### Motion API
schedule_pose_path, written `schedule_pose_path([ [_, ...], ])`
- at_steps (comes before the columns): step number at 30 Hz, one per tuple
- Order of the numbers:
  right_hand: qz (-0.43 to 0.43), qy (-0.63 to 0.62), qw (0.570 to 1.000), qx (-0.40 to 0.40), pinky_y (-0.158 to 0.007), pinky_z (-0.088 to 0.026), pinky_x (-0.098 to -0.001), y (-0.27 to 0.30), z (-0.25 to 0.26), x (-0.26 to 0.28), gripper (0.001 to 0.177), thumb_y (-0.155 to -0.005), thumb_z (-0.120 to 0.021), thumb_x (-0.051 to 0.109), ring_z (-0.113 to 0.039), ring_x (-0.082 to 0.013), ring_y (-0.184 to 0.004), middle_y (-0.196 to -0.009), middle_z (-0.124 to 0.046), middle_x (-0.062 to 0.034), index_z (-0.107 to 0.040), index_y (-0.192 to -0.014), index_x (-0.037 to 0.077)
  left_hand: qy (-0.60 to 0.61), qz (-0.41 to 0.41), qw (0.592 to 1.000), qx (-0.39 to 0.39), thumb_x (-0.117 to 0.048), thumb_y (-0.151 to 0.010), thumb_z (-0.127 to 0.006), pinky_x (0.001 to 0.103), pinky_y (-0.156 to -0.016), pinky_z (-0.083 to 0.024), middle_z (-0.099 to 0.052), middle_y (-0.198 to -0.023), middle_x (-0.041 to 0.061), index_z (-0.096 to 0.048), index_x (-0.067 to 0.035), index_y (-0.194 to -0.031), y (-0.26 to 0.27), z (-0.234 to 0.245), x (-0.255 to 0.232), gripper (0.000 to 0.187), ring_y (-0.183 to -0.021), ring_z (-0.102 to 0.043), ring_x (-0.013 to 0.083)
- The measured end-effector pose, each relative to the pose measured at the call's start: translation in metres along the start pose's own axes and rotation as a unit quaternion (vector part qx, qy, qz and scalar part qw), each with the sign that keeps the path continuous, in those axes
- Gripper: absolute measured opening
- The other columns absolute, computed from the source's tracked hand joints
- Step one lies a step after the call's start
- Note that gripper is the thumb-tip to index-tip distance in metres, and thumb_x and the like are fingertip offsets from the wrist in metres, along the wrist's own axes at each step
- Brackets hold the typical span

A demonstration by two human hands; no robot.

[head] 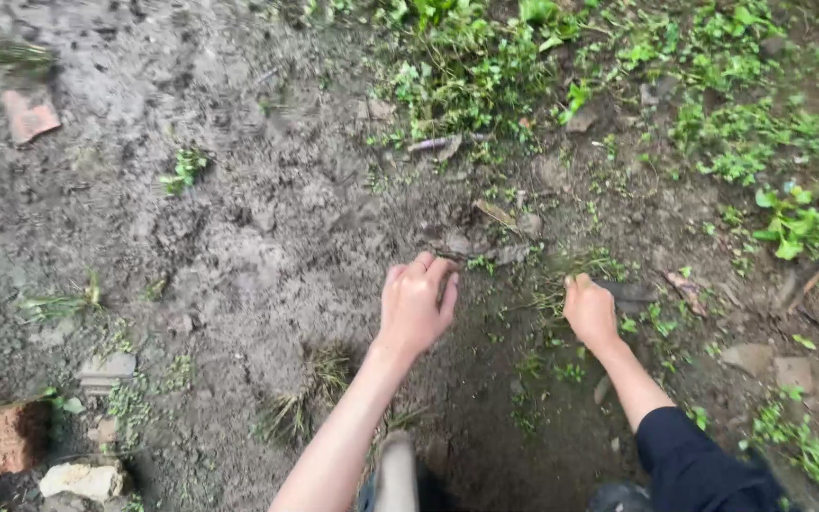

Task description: The person pulls small weeds and grass by hand from a patch of soil in a garden. They repeatedly reach down, grasp clumps of weeds, and remove them, leaving cleared areas of bare soil.

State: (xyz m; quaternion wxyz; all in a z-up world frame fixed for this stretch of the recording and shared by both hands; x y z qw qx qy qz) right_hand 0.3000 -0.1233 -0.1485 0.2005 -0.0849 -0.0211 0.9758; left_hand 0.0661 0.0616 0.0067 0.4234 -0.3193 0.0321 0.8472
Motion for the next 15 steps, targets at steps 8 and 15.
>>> schedule_pose_path([
  [8, -0.044, -0.212, 0.963, 0.161, -0.080, -0.060, -0.0484, -0.001, -0.010, -0.049, 0.020, -0.098, -0.047, 0.031, -0.072, -0.0383, -0.099, -0.100, -0.074, -0.0117, -0.063, -0.100, 0.019, 0.006, -0.020, 1.000, -0.004, -0.023, -0.094, -0.061, 0.040, -0.088, -0.051, -0.065, -0.088, 0.002, -0.072, -0.017, -0.106, -0.012, 0.004, -0.008, 0.017, -0.083, -0.073, 0.0284],
  [15, 0.154, 0.068, 0.986, 0.001, -0.068, -0.060, -0.0349, -0.063, -0.013, -0.070, 0.013, -0.095, -0.051, 0.027, -0.073, -0.0212, -0.077, -0.083, -0.063, -0.0014, -0.058, -0.103, 0.018, -0.009, 0.020, 1.000, -0.007, -0.023, -0.092, -0.065, 0.041, -0.089, -0.052, -0.068, -0.092, 0.001, -0.072, -0.017, -0.106, -0.005, 0.012, 0.031, 0.017, -0.085, -0.074, 0.0272],
])
Point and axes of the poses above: each hand's wrist, its own y-axis away from the middle knuckle, its own z-axis out of the back of the hand, x = y × z, the point moved 10 cm from there along -y, towards the middle knuckle
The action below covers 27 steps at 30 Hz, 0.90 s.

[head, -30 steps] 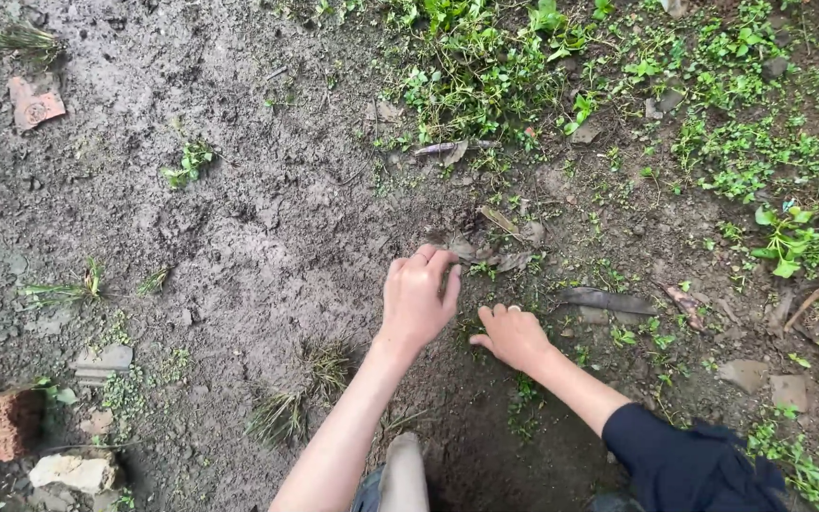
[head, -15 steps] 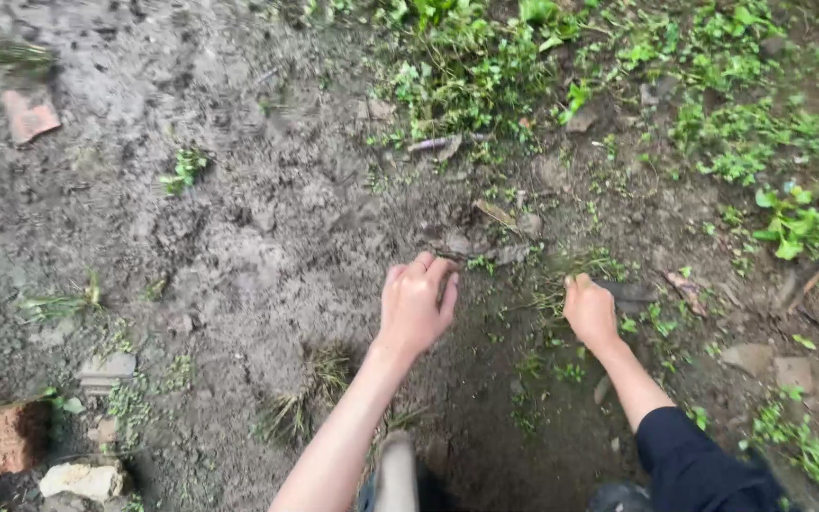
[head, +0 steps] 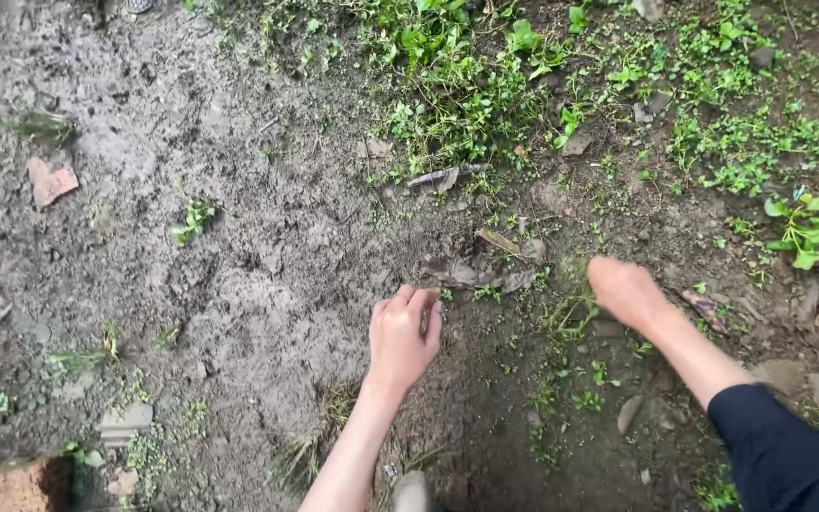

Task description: The person pulls small weeds and grass by hand from a patch of soil in a garden. They repeatedly reach down, grasp clumps of weeds, and remove them, leaving cleared areas of bare soil.

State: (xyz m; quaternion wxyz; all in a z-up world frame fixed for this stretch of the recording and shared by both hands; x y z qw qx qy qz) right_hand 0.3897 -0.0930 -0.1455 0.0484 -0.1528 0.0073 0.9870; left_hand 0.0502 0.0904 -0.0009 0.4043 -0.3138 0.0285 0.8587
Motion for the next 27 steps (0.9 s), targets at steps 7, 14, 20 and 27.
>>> schedule_pose_path([
  [7, -0.156, -0.226, 0.954, 0.117, -0.073, -0.058, -0.0463, -0.160, 0.221, -0.093, 0.008, -0.101, -0.051, 0.007, -0.057, -0.0285, -0.081, -0.092, -0.055, -0.0152, -0.049, -0.095, 0.002, 0.054, -0.004, 0.998, 0.004, -0.018, -0.098, -0.061, 0.043, -0.081, -0.049, -0.071, -0.096, 0.007, -0.072, -0.007, -0.106, -0.021, 0.003, -0.028, 0.018, -0.079, -0.069, 0.0231],
  [14, -0.149, -0.424, 0.893, 0.009, -0.106, -0.043, -0.0609, -0.145, 0.295, 0.024, 0.051, -0.096, -0.056, 0.001, -0.055, -0.0527, -0.126, -0.131, -0.056, -0.0395, -0.044, -0.142, -0.018, 0.064, -0.020, 0.997, 0.044, -0.022, -0.092, -0.064, 0.041, -0.085, -0.053, -0.068, -0.088, 0.003, -0.073, -0.016, -0.102, -0.022, -0.022, -0.048, 0.015, -0.084, -0.073, 0.0280],
  [20, 0.177, 0.049, 0.972, 0.144, -0.118, -0.025, -0.0569, 0.037, 0.108, 0.181, 0.055, -0.099, -0.056, 0.026, -0.049, -0.0440, -0.134, -0.143, -0.051, -0.0300, -0.049, -0.144, -0.005, 0.074, -0.037, 0.995, 0.054, -0.023, -0.091, -0.065, 0.041, -0.086, -0.053, -0.068, -0.084, 0.002, -0.073, -0.016, -0.104, -0.015, -0.041, -0.056, 0.016, -0.082, -0.073, 0.0280],
  [27, 0.101, 0.019, 0.993, 0.054, -0.040, -0.044, -0.0341, 0.051, 0.028, 0.168, 0.028, -0.095, -0.042, 0.017, -0.052, -0.0255, -0.053, -0.069, -0.045, -0.0083, -0.061, -0.094, -0.004, 0.079, -0.062, 0.992, 0.072, -0.023, -0.094, -0.065, 0.040, -0.088, -0.052, -0.068, -0.085, 0.002, -0.074, -0.014, -0.103, -0.015, -0.068, -0.077, 0.016, -0.082, -0.074, 0.0269],
])
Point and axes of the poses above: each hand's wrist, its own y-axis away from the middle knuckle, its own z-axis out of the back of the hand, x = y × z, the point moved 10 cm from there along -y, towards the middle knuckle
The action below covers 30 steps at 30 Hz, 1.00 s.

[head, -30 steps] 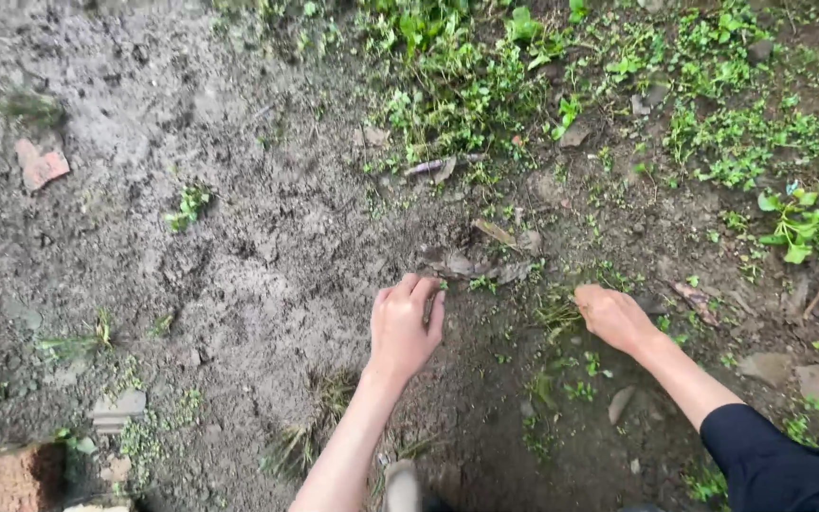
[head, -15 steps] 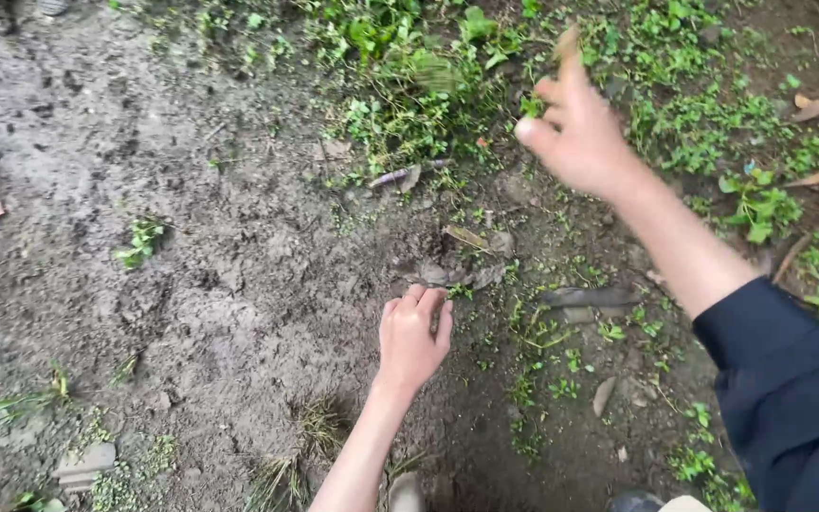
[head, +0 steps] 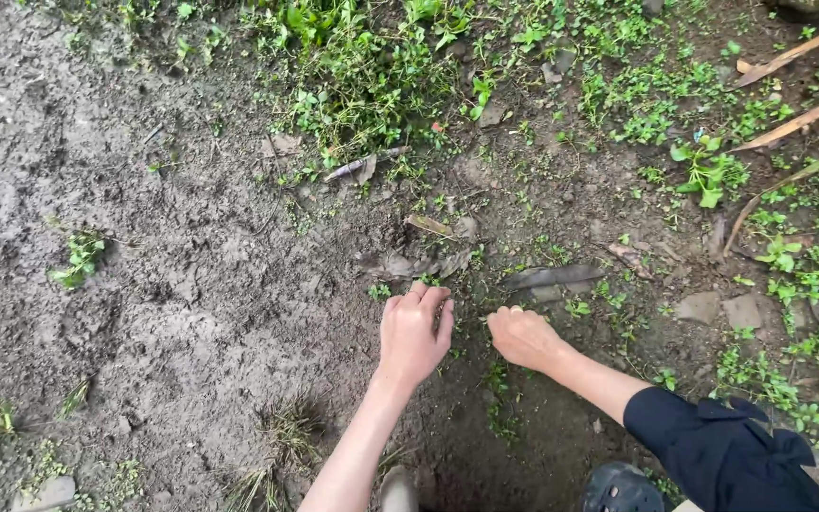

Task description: The person pulls small weeds and grass by hand from a patch of soil in a garden. They repeatedly reach down, grasp clumps of weeds, and remove them, leaving cleared areas of bare soil.

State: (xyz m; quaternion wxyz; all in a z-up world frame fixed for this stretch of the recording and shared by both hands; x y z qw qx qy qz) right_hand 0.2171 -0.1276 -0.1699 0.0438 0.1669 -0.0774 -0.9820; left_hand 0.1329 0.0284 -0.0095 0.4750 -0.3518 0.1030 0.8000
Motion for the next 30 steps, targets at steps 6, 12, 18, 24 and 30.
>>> schedule_pose_path([
  [6, -0.129, -0.334, 0.928, 0.108, -0.053, -0.055, -0.0442, -0.007, -0.006, -0.029, 0.040, -0.102, -0.045, 0.036, -0.071, -0.0375, -0.065, -0.066, -0.066, -0.0140, -0.063, -0.080, 0.007, -0.007, -0.016, 1.000, 0.001, -0.023, -0.095, -0.063, 0.040, -0.089, -0.051, -0.067, -0.088, 0.001, -0.073, -0.016, -0.107, 0.003, 0.000, -0.004, 0.017, -0.084, -0.073, 0.0262],
  [12, -0.368, -0.557, 0.743, -0.055, -0.061, -0.054, -0.0456, 0.025, -0.067, -0.039, 0.031, -0.097, -0.057, 0.019, -0.069, -0.0425, -0.071, -0.066, -0.069, -0.0207, -0.067, -0.074, 0.000, -0.011, 0.004, 1.000, -0.006, -0.023, -0.093, -0.064, 0.042, -0.086, -0.052, -0.066, -0.087, 0.002, -0.072, -0.015, -0.104, 0.012, 0.016, 0.031, 0.015, -0.083, -0.072, 0.0290],
  [18, -0.534, -0.660, 0.390, -0.355, -0.073, -0.046, -0.0255, 0.004, 0.085, -0.204, 0.028, -0.100, -0.060, 0.019, -0.040, -0.0085, -0.071, -0.078, -0.044, 0.0040, -0.044, -0.077, 0.018, -0.035, 0.066, 0.995, -0.067, -0.022, -0.093, -0.066, 0.039, -0.081, -0.053, -0.068, -0.086, 0.001, -0.073, -0.017, -0.102, 0.012, 0.054, 0.065, 0.013, -0.080, -0.072, 0.0249],
  [24, -0.266, -0.577, 0.771, -0.034, -0.111, -0.043, -0.0553, -0.180, 0.242, -0.229, 0.043, -0.097, -0.068, 0.021, -0.063, -0.0370, -0.122, -0.134, -0.064, -0.0201, -0.060, -0.135, 0.002, -0.030, 0.039, 0.996, -0.080, -0.022, -0.096, -0.063, 0.038, -0.081, -0.053, -0.070, -0.089, 0.002, -0.075, -0.015, -0.101, -0.009, 0.054, 0.028, 0.014, -0.081, -0.073, 0.0273],
  [30, -0.371, -0.635, 0.658, -0.164, -0.120, -0.041, -0.0416, -0.147, 0.253, -0.209, 0.065, -0.093, -0.055, 0.005, -0.045, -0.0357, -0.145, -0.156, -0.041, -0.0245, -0.030, -0.151, -0.009, 0.013, 0.045, 0.996, -0.070, -0.015, -0.097, -0.061, 0.037, -0.083, -0.053, -0.075, -0.099, 0.005, -0.074, -0.010, -0.103, 0.004, 0.057, 0.023, 0.015, -0.084, -0.070, 0.0168],
])
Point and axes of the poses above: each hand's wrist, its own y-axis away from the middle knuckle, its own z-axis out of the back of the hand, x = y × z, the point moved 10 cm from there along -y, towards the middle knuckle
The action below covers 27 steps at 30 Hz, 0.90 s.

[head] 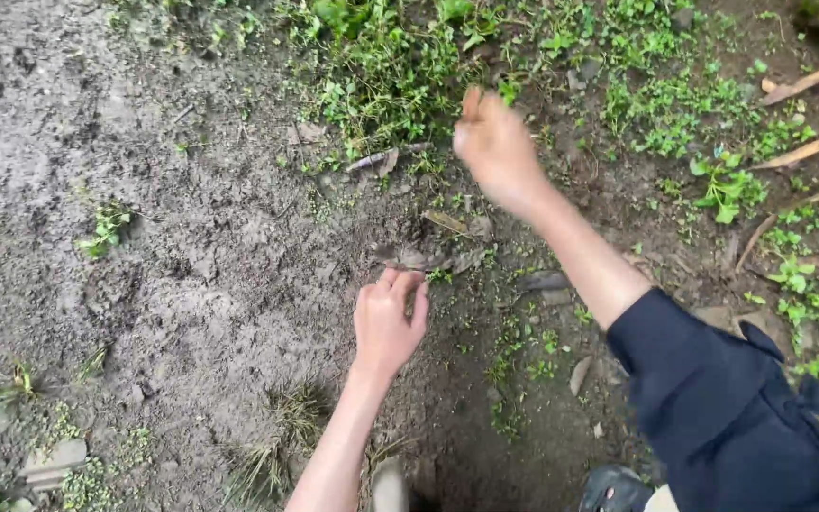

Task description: The person pulls small weeds and grass by hand from a patch of soil in a garden. They repeatedly reach down, grasp clumps of weeds, and remove them, leaving cleared areas of bare soil.

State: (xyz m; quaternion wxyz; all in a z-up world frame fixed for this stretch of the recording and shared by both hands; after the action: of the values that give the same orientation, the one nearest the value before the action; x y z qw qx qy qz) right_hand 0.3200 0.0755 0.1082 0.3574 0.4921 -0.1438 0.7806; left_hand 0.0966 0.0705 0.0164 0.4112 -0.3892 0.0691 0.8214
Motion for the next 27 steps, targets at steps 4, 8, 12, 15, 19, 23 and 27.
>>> schedule_pose_path([
  [4, 0.135, 0.398, 0.890, 0.177, -0.113, -0.037, -0.0514, 0.145, -0.061, -0.127, 0.053, -0.100, -0.048, 0.016, -0.049, -0.0387, -0.136, -0.149, -0.045, -0.0270, -0.040, -0.148, -0.005, -0.022, -0.025, 0.999, 0.013, -0.021, -0.091, -0.065, 0.040, -0.077, -0.054, -0.068, -0.085, 0.003, -0.072, -0.015, -0.099, 0.001, 0.007, -0.008, 0.012, -0.079, -0.072, 0.0278],
  [8, 0.259, 0.669, 0.663, 0.214, -0.102, -0.043, -0.0513, 0.230, -0.082, -0.275, 0.050, -0.101, -0.053, 0.022, -0.054, -0.0360, -0.123, -0.137, -0.051, -0.0263, -0.049, -0.145, -0.002, -0.011, -0.039, 0.999, 0.028, -0.024, -0.094, -0.064, 0.038, -0.081, -0.053, -0.068, -0.083, 0.000, -0.072, -0.017, -0.101, 0.006, -0.016, -0.013, 0.013, -0.078, -0.072, 0.0244],
  [12, 0.285, 0.650, 0.696, 0.113, -0.063, -0.050, -0.0359, 0.227, -0.080, -0.323, 0.023, -0.098, -0.049, 0.021, -0.059, -0.0241, -0.082, -0.092, -0.056, -0.0101, -0.061, -0.108, 0.004, 0.003, -0.057, 0.997, 0.057, -0.022, -0.092, -0.066, 0.040, -0.082, -0.053, -0.068, -0.085, 0.002, -0.074, -0.014, -0.100, 0.010, -0.036, -0.042, 0.014, -0.080, -0.073, 0.0286],
  [15, 0.259, 0.663, 0.699, 0.069, -0.048, -0.050, -0.0311, 0.213, -0.069, -0.310, 0.008, -0.088, -0.057, 0.019, -0.062, -0.0185, -0.061, -0.072, -0.058, -0.0007, -0.063, -0.088, 0.015, 0.011, -0.078, 0.995, 0.065, -0.022, -0.093, -0.065, 0.039, -0.085, -0.052, -0.068, -0.086, 0.000, -0.073, -0.016, -0.102, 0.009, -0.052, -0.059, 0.014, -0.083, -0.073, 0.0261],
  [19, 0.022, 0.333, 0.925, 0.182, -0.064, -0.056, -0.0412, 0.205, -0.046, -0.342, 0.013, -0.099, -0.054, 0.013, -0.072, -0.0342, -0.074, -0.083, -0.072, -0.0134, -0.067, -0.101, 0.013, 0.009, -0.093, 0.994, 0.060, -0.025, -0.094, -0.064, 0.038, -0.087, -0.052, -0.066, -0.085, 0.000, -0.072, -0.018, -0.103, 0.015, -0.063, -0.066, 0.014, -0.082, -0.073, 0.0250],
  [23, -0.098, 0.161, 0.982, 0.005, -0.069, -0.052, -0.0511, 0.208, -0.014, -0.352, 0.019, -0.097, -0.065, 0.023, -0.072, -0.0409, -0.082, -0.076, -0.074, -0.0178, -0.073, -0.092, 0.007, -0.006, -0.085, 0.995, 0.057, -0.026, -0.094, -0.064, 0.037, -0.088, -0.051, -0.067, -0.084, -0.002, -0.073, -0.018, -0.104, 0.009, -0.048, -0.056, 0.015, -0.083, -0.073, 0.0237],
  [27, -0.148, 0.044, 0.986, -0.063, -0.071, -0.052, -0.0400, 0.215, -0.021, -0.382, 0.022, -0.101, -0.059, 0.018, -0.067, -0.0211, -0.077, -0.074, -0.073, -0.0148, -0.073, -0.090, 0.004, -0.024, -0.063, 0.997, 0.045, -0.024, -0.094, -0.066, 0.035, -0.086, -0.051, -0.069, -0.085, -0.002, -0.074, -0.017, -0.102, 0.009, -0.039, -0.036, 0.013, -0.083, -0.073, 0.0224],
])
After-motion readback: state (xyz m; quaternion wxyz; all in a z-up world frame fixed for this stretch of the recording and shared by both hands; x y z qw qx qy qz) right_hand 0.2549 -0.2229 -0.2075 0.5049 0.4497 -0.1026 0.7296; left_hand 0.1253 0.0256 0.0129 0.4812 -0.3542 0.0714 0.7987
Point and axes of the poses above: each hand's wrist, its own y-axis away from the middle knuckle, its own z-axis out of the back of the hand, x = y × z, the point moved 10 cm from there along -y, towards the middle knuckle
